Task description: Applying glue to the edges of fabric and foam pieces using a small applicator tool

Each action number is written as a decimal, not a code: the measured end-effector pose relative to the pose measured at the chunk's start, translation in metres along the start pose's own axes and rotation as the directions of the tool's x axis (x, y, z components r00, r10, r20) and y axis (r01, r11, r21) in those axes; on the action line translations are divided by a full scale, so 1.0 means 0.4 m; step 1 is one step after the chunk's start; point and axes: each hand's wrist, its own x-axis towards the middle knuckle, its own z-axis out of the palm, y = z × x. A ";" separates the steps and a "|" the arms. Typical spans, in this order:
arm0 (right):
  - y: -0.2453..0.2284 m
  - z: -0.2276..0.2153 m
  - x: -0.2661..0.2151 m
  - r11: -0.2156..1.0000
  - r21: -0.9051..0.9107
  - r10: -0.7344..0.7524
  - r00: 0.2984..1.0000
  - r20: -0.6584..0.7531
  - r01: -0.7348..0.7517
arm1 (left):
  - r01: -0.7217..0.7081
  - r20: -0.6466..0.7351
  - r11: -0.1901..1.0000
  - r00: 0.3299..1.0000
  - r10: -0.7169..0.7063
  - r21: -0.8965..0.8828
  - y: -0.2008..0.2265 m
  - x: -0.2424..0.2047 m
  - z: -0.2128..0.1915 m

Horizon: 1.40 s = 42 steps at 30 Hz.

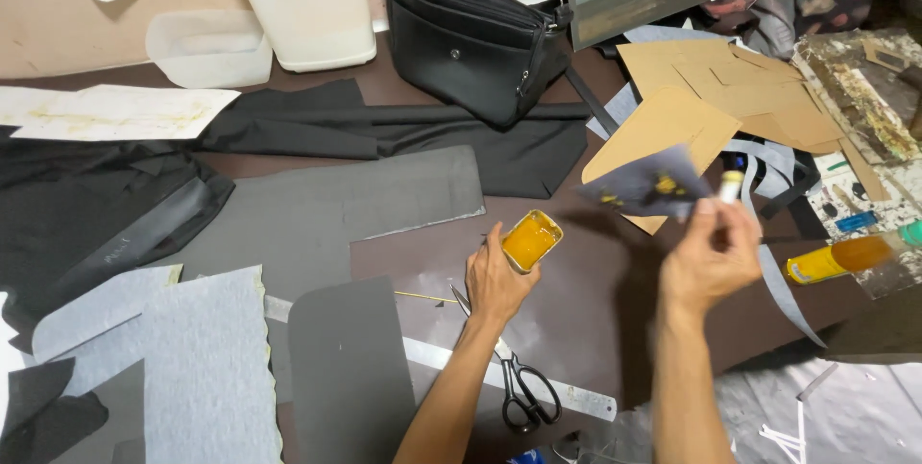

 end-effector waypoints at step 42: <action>-0.215 -0.009 -0.497 0.979 0.198 -0.157 0.484 0.861 -0.035 | 0.551 -0.221 0.823 0.793 -0.567 -0.137 -0.261 -0.504 -0.634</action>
